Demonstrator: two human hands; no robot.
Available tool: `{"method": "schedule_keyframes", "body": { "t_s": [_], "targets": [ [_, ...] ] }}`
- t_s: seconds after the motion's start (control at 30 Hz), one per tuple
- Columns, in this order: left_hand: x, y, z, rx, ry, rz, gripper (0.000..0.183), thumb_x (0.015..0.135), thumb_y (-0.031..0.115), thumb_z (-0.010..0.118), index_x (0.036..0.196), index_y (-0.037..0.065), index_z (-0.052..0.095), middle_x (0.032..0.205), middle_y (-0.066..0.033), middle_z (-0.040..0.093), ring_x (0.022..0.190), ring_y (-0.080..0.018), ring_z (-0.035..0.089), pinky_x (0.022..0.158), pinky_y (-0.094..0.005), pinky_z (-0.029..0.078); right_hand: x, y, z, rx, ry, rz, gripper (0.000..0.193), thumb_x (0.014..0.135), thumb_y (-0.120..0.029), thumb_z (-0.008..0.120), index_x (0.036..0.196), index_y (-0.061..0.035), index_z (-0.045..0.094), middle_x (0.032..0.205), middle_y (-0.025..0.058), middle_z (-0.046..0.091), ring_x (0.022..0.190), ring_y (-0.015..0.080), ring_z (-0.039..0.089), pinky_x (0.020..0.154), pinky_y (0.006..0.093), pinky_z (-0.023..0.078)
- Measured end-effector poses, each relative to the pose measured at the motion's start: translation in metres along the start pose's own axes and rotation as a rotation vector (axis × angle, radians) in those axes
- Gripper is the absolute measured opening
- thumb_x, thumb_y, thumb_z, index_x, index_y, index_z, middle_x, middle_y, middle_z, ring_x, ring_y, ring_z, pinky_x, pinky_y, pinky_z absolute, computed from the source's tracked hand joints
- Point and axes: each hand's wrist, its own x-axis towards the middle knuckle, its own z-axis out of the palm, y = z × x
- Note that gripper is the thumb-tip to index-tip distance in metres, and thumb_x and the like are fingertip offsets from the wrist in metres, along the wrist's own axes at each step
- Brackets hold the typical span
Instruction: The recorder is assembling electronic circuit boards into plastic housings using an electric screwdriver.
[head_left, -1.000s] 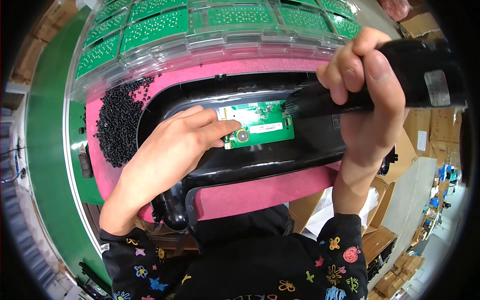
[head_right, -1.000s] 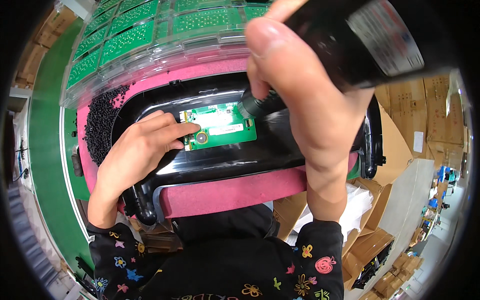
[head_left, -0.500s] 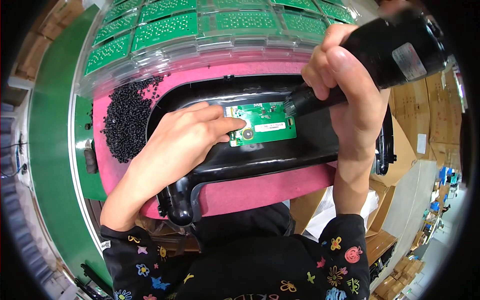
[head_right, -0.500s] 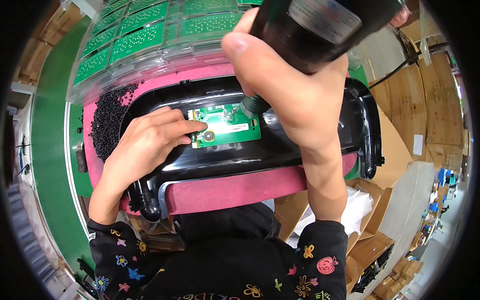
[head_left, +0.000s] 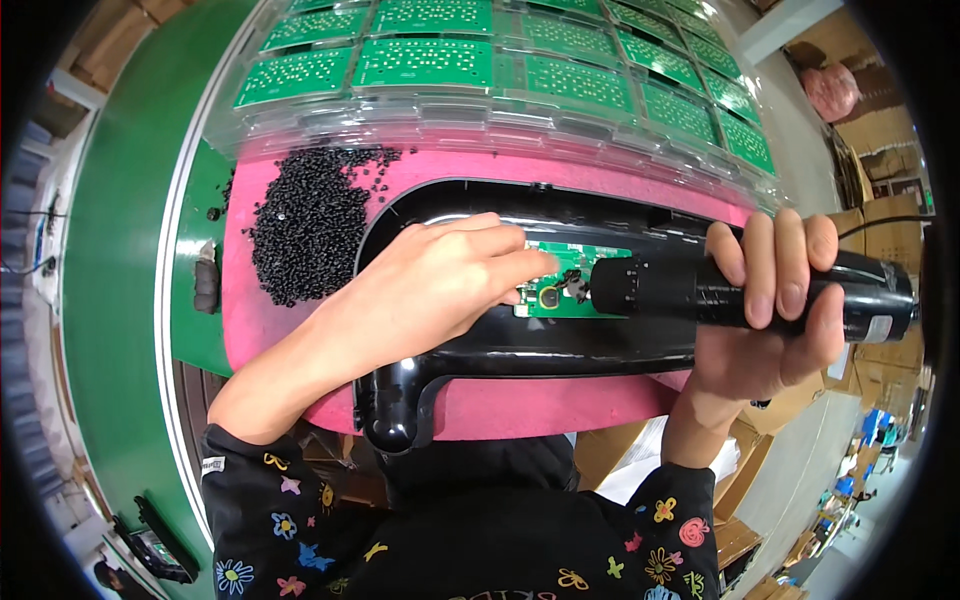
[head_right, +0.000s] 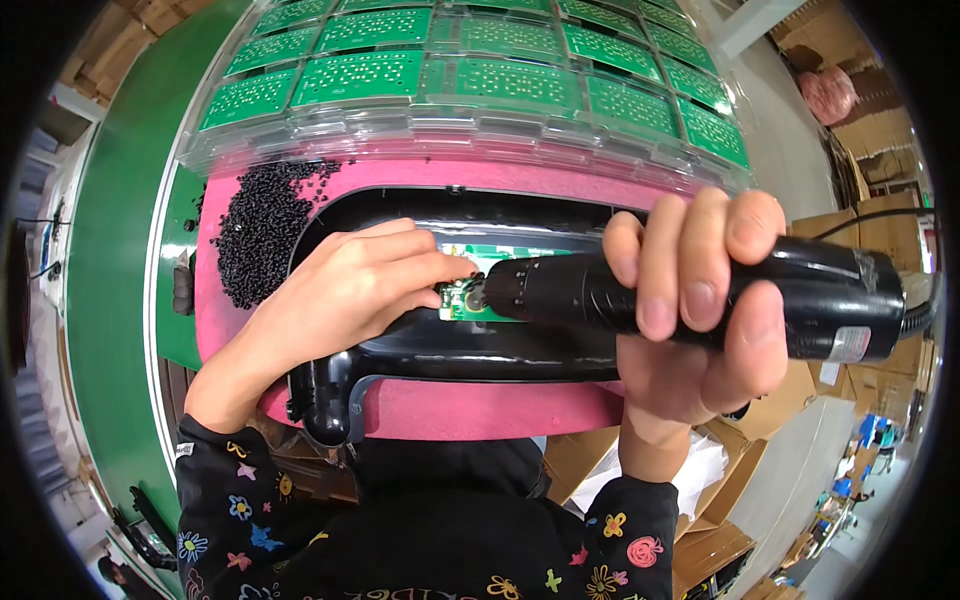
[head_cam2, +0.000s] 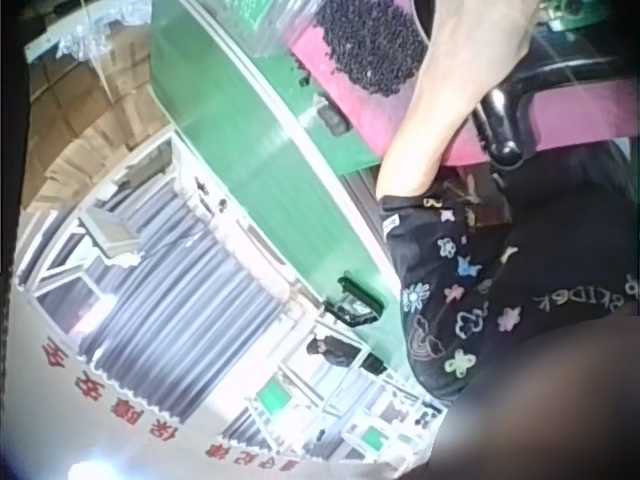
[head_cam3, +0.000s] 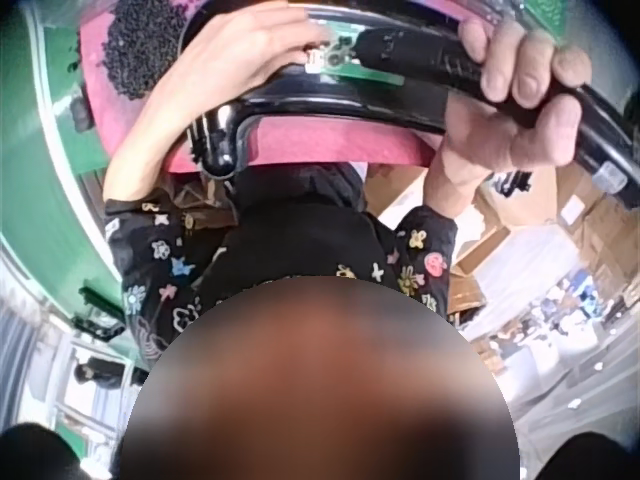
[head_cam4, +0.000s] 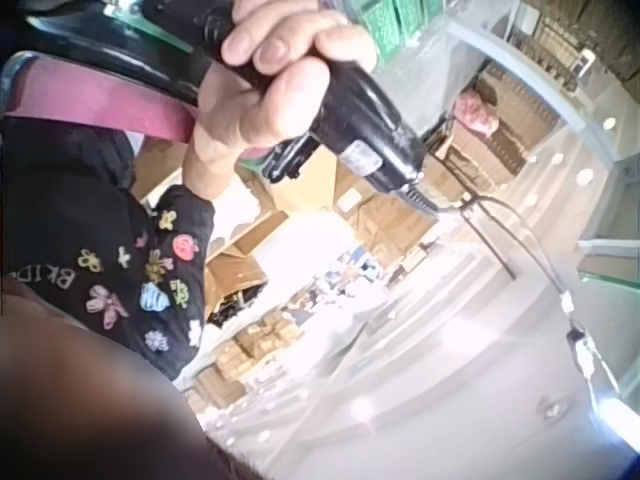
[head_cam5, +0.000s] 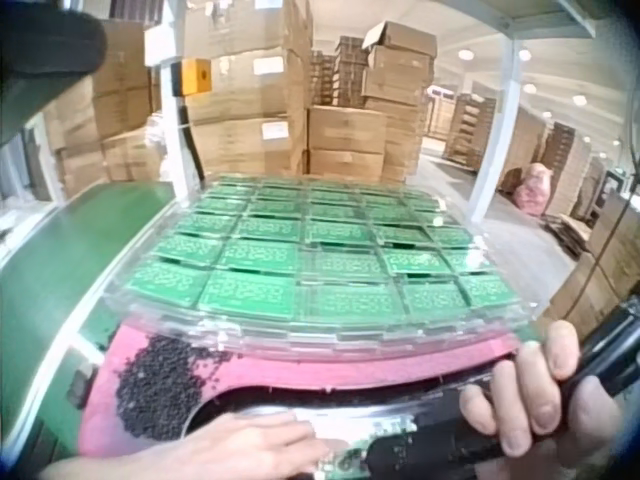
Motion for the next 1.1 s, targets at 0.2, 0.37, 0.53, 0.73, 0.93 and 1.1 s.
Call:
{"method": "schedule_keyframes", "body": {
  "t_s": [0.2, 0.37, 0.53, 0.73, 0.93, 1.1],
  "targets": [
    [0.0, -0.001, -0.002, -0.45, 0.079, -0.093, 0.047, 0.07, -0.001, 0.084, 0.114, 0.0, 0.067, 0.086, -0.0085, 0.068, 0.074, -0.0162, 0.066, 0.065, -0.0298, 0.057, -0.003, 0.008, 0.003, 0.042, 0.003, -0.027, 0.025, 0.088, -0.018, 0.072, 0.099, -0.0147, 0.05, 0.076, -0.0074, 0.053, 0.065, 0.0059, 0.052, 0.083, 0.0303, 0.034],
    [-0.002, 0.004, -0.004, -0.458, 0.112, -0.115, 0.049, 0.069, 0.001, 0.086, 0.115, 0.0, 0.067, 0.088, -0.0091, 0.071, 0.074, -0.0159, 0.068, 0.067, -0.0277, 0.059, -0.006, 0.008, 0.005, 0.045, -0.014, -0.035, 0.026, 0.087, -0.017, 0.073, 0.099, -0.0152, 0.05, 0.078, -0.0074, 0.055, 0.066, 0.0059, 0.054, 0.085, 0.0308, 0.033],
    [-0.004, 0.006, -0.008, -0.322, 0.17, -0.049, 0.052, 0.067, 0.008, 0.088, 0.114, 0.001, 0.068, 0.086, -0.0085, 0.071, 0.074, -0.017, 0.069, 0.066, -0.0294, 0.058, -0.005, 0.008, 0.005, 0.085, -0.013, -0.021, 0.027, 0.087, -0.017, 0.073, 0.1, -0.0148, 0.05, 0.078, -0.0071, 0.055, 0.066, 0.0061, 0.054, 0.085, 0.031, 0.033],
    [-0.006, 0.005, -0.006, -0.324, 0.159, -0.008, 0.054, 0.065, 0.015, 0.088, 0.113, 0.003, 0.068, 0.088, -0.009, 0.072, 0.073, -0.0184, 0.068, 0.064, -0.0297, 0.057, -0.006, 0.008, 0.006, 0.095, 0.003, -0.024, 0.028, 0.087, -0.016, 0.074, 0.1, -0.0148, 0.05, 0.077, -0.0073, 0.055, 0.066, 0.0058, 0.054, 0.084, 0.0313, 0.033],
    [-0.009, 0.002, -0.001, -0.264, 0.204, 0.069, 0.047, 0.069, 0.013, 0.085, 0.111, 0.001, 0.068, 0.088, -0.0093, 0.071, 0.068, -0.0216, 0.062, 0.06, -0.0325, 0.051, -0.008, 0.009, 0.007, 0.047, -0.012, -0.039, 0.028, 0.086, -0.016, 0.075, 0.1, -0.0152, 0.05, 0.077, -0.0076, 0.056, 0.065, 0.0055, 0.054, 0.085, 0.0307, 0.033],
    [-0.001, 0.003, 0.001, -0.322, 0.159, 0.134, 0.037, 0.076, 0.008, 0.08, 0.108, -0.002, 0.065, 0.075, -0.0083, 0.059, 0.068, -0.0276, 0.059, 0.062, -0.0387, 0.049, -0.007, 0.006, 0.004, 0.043, -0.014, -0.013, 0.028, 0.086, -0.016, 0.075, 0.099, -0.0158, 0.051, 0.076, -0.0082, 0.056, 0.065, 0.0053, 0.054, 0.085, 0.0305, 0.033]
  ]
}}
